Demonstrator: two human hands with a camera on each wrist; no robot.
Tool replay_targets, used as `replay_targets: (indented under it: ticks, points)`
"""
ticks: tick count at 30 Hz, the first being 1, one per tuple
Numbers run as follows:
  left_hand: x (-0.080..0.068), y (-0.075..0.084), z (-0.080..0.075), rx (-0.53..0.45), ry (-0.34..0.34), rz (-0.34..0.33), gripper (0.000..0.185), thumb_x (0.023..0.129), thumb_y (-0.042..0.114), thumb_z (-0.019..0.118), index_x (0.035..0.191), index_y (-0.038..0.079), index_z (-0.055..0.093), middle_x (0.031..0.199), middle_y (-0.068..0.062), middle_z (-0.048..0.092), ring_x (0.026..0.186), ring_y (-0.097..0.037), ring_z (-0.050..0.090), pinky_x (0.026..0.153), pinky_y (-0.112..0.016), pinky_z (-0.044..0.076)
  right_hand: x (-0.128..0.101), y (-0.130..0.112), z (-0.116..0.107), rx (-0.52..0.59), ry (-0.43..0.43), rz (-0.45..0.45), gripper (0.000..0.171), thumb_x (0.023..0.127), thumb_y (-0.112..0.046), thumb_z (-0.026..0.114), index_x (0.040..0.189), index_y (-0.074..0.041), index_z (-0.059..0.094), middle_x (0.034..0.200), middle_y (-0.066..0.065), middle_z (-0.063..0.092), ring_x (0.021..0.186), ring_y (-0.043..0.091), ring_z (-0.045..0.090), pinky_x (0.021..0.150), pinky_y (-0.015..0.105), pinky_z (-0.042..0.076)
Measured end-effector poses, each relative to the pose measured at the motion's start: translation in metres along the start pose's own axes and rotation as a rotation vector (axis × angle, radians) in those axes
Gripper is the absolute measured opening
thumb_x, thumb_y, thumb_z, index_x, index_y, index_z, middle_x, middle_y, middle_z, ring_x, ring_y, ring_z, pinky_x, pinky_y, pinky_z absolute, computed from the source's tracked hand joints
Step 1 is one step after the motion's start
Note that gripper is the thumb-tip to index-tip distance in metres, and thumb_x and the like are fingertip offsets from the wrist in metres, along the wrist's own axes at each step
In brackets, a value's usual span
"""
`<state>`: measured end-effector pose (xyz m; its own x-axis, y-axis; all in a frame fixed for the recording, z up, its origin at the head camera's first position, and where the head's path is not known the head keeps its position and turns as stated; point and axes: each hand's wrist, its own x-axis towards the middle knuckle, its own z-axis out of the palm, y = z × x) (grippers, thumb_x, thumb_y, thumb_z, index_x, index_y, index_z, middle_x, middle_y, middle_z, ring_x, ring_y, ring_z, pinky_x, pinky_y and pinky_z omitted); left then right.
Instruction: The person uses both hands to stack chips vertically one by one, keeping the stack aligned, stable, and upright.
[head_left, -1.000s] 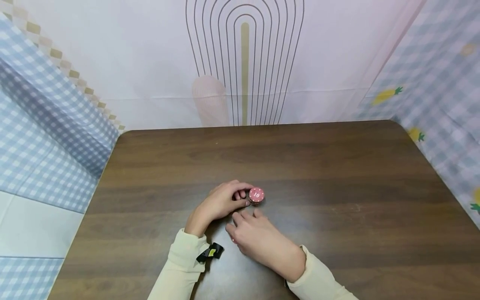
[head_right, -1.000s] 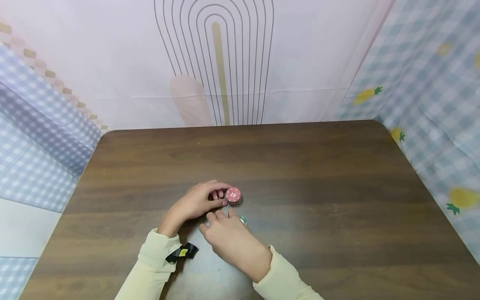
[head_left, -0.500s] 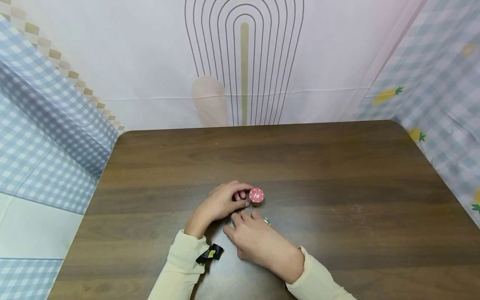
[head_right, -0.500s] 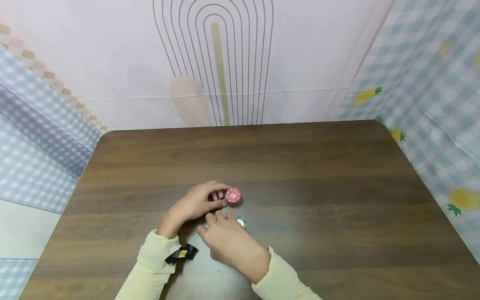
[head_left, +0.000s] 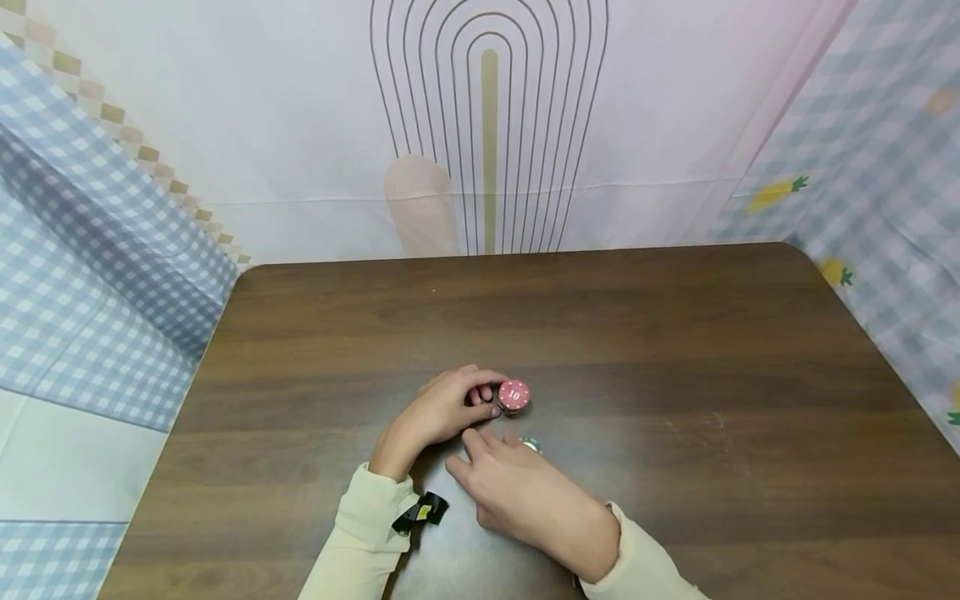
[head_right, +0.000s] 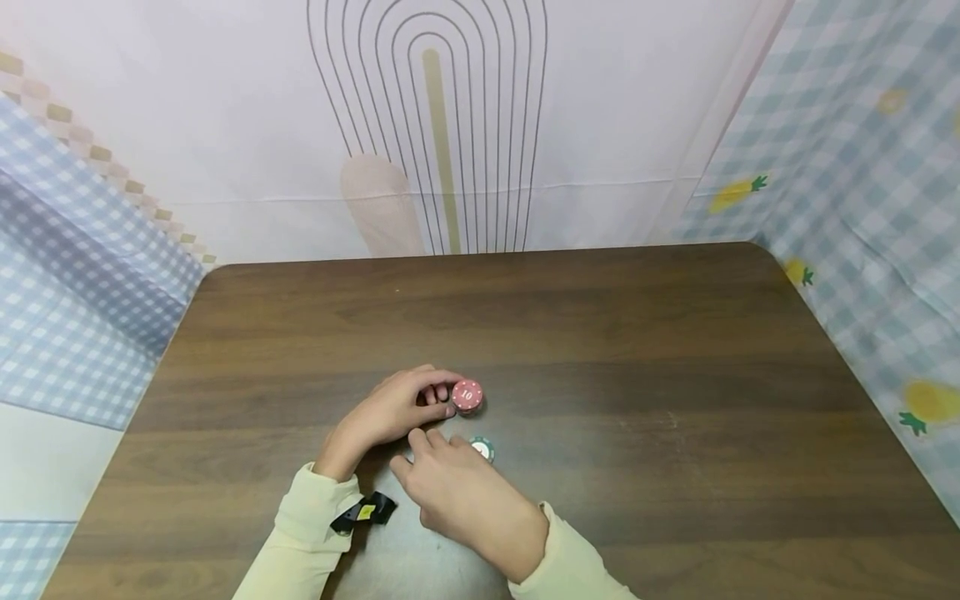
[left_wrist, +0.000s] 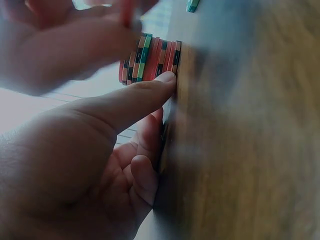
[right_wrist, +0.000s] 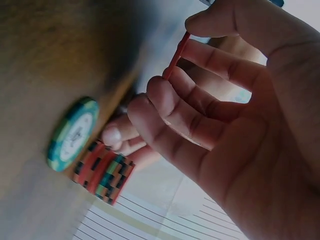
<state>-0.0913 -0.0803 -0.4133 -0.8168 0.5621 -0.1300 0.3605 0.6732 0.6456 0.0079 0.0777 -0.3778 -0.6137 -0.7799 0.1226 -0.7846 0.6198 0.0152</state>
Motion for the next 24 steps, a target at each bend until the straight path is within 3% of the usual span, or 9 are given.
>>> replay_targets:
  ticks: [5,10,17,20,24]
  points:
    - [0.000,-0.001,0.001,0.017,0.006,0.007,0.038,0.098,0.023,0.077,0.136,0.026,0.071,0.092,0.011,0.059,0.081,-0.007,0.054,0.077,-0.031,0.044,-0.002,-0.001,-0.009,0.064,-0.003,0.003,0.029,0.076,-0.012,0.082,0.096,-0.016,0.061,0.096,0.003,0.057,0.081,0.018,0.058,0.059,0.026,0.046]
    - [0.000,-0.001,0.000,0.015,0.015,0.015,0.038,0.098,0.023,0.077,0.135,0.026,0.071,0.091,0.011,0.059,0.081,-0.006,0.055,0.075,-0.030,0.044,-0.005,0.000,-0.018,0.028,0.051,-0.039,0.030,0.078,-0.016,0.083,0.096,-0.015,0.059,0.097,0.001,0.056,0.081,0.016,0.054,0.058,0.023,0.041]
    - [-0.001,-0.001,0.000,0.017,0.017,0.023,0.039,0.098,0.018,0.075,0.136,0.025,0.071,0.092,0.010,0.060,0.082,-0.007,0.055,0.077,-0.030,0.045,-0.004,0.008,-0.020,-0.029,0.259,-0.072,0.025,0.079,-0.013,0.077,0.100,-0.013,0.064,0.103,0.002,0.061,0.092,0.020,0.061,0.073,0.030,0.053]
    - [-0.001,-0.001,0.001,0.013,0.015,0.025,0.042,0.096,0.014,0.074,0.137,0.024,0.071,0.096,0.008,0.062,0.086,-0.010,0.057,0.081,-0.033,0.046,-0.003,0.015,-0.020,0.000,0.298,-0.061,0.026,0.082,-0.013,0.076,0.105,-0.011,0.065,0.107,0.004,0.062,0.102,0.024,0.064,0.084,0.034,0.057]
    - [-0.003,0.000,0.001,0.015,0.018,0.017,0.041,0.099,0.014,0.070,0.139,0.023,0.070,0.111,0.004,0.068,0.098,-0.015,0.062,0.090,-0.039,0.049,-0.001,0.024,-0.021,0.051,0.335,-0.039,0.019,0.085,-0.009,0.073,0.102,-0.009,0.065,0.107,0.005,0.062,0.099,0.025,0.063,0.091,0.037,0.055]
